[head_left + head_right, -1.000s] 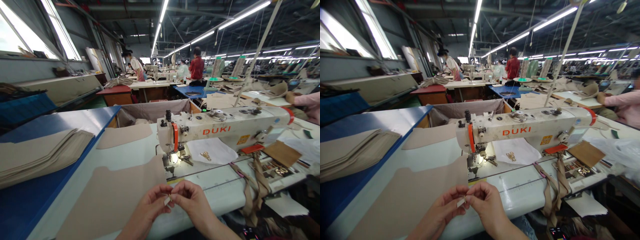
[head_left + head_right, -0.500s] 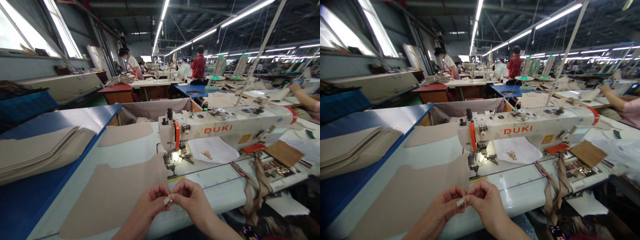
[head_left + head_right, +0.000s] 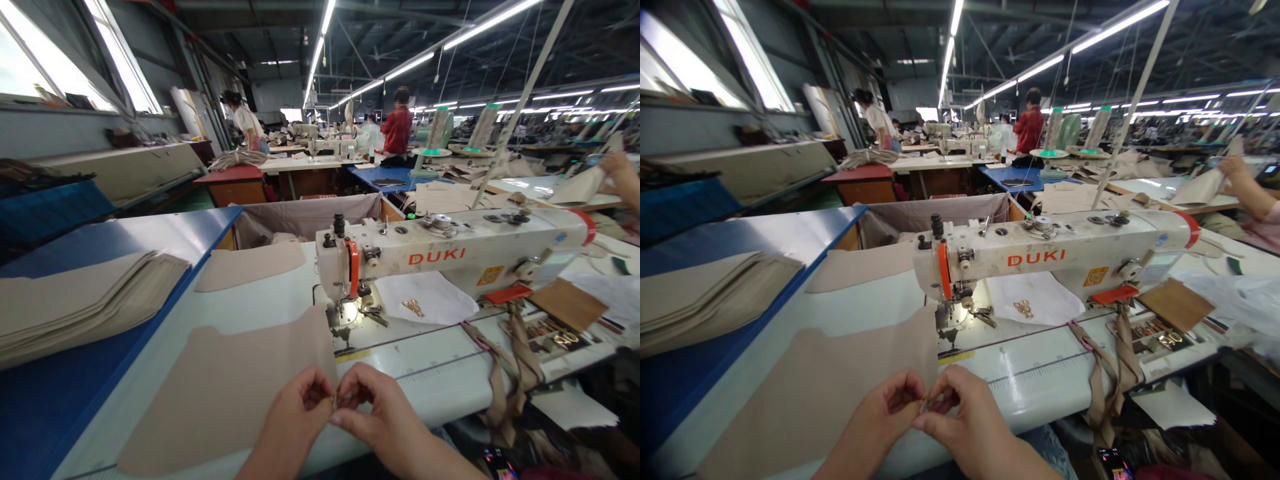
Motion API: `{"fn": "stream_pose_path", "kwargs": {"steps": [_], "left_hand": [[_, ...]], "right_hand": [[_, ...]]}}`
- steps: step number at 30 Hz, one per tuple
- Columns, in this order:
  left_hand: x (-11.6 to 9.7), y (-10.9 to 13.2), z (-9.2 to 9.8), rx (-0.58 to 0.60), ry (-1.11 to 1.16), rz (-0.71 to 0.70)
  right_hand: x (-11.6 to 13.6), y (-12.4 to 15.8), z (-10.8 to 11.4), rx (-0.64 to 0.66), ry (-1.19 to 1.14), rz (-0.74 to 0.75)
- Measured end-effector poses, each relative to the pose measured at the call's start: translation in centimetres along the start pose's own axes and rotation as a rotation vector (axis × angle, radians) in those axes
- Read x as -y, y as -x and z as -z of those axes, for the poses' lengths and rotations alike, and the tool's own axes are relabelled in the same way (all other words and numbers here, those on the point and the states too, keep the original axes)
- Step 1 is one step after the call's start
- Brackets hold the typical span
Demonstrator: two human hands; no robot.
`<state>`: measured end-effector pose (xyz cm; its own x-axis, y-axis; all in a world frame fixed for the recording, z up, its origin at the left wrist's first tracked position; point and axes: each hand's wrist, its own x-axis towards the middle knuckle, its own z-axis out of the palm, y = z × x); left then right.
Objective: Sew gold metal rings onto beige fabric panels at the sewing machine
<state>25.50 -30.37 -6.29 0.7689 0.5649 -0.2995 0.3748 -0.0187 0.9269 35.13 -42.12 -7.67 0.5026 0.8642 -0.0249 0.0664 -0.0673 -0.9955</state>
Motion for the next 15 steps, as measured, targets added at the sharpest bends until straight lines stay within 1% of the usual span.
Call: {"fn": "stream_pose_path", "kwargs": {"steps": [5, 8, 11, 15], "left_hand": [[-0.39, 0.47, 0.03, -0.033, -0.025, -0.011], [-0.21, 0.51, 0.0, -0.062, -0.02, -0.02], [-0.04, 0.57, 0.01, -0.081, -0.024, -0.046], [-0.17, 0.75, 0.09, -0.103, -0.047, -0.09]], "right_hand": [[0.24, -0.08, 0.5, 0.046, -0.028, 0.054], [0.62, -0.01, 0.52, 0.035, -0.026, 0.073], [0.63, -0.19, 0.49, -0.001, -0.058, 0.03], [0.3, -0.65, 0.54, 0.013, -0.2, -0.059]]}}
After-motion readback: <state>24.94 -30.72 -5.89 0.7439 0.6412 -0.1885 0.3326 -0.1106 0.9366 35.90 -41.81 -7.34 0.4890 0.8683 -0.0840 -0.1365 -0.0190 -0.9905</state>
